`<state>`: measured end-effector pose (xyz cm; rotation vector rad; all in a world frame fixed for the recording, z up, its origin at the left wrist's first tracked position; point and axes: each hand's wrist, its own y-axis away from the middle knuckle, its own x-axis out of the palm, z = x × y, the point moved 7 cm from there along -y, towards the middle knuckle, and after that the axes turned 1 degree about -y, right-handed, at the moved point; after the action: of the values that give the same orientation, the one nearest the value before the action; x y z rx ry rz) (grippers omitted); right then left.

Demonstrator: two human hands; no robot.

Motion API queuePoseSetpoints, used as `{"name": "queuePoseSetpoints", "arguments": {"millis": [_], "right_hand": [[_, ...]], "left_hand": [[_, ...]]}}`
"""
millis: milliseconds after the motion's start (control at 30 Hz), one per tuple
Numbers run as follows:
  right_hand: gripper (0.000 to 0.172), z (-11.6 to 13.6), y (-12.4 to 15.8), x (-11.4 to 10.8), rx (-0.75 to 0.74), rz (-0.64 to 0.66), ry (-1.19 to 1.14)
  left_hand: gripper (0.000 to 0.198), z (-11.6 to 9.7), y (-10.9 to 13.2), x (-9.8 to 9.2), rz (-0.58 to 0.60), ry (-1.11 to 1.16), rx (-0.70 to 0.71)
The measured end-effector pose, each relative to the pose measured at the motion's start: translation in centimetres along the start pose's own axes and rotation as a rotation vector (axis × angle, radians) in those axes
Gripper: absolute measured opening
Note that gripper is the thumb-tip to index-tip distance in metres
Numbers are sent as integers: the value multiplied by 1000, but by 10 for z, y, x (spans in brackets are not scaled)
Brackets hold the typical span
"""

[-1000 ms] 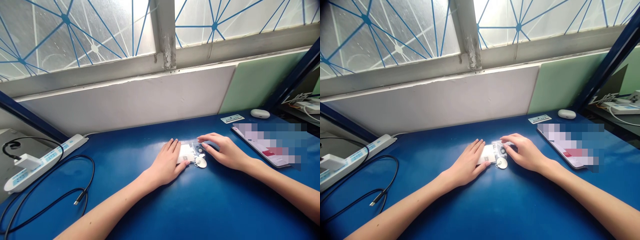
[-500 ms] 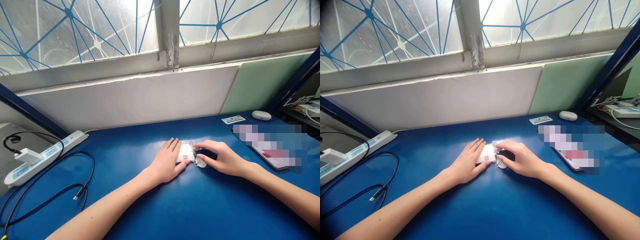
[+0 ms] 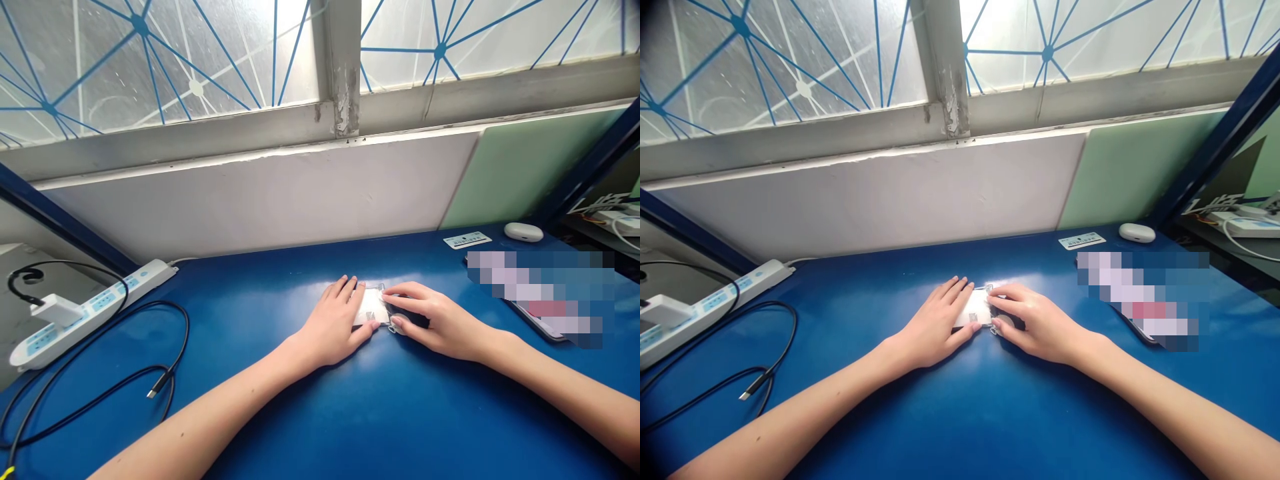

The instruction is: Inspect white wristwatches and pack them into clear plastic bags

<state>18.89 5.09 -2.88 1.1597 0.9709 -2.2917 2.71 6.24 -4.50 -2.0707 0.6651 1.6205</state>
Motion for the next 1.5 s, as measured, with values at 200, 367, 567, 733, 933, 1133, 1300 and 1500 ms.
{"name": "queuePoseSetpoints", "arguments": {"millis": [200,367,567,733,933,1133,1300,1500], "right_hand": [[36,-1,-1,0,60,-28,-70],[36,-6,-1,0,91,-30,-122],[39,-2,0,1,9,18,-58],[45,2,3,6,-11,42,16],[47,6,2,8,12,41,-12],[48,9,2,9,-4,35,7],[45,18,5,11,-63,33,118],[45,11,5,10,11,22,30]], "left_hand": [[74,-1,0,-1,5,4,-9],[72,-1,0,-3,-12,10,-4],[73,-1,-1,-2,-5,-3,-7],[75,-2,-1,-2,24,-13,-14],[73,-2,0,-2,10,2,-11],[72,-2,-1,0,7,-3,-7],[73,-2,-1,1,-3,-10,8],[76,-1,0,0,-7,9,16]]}}
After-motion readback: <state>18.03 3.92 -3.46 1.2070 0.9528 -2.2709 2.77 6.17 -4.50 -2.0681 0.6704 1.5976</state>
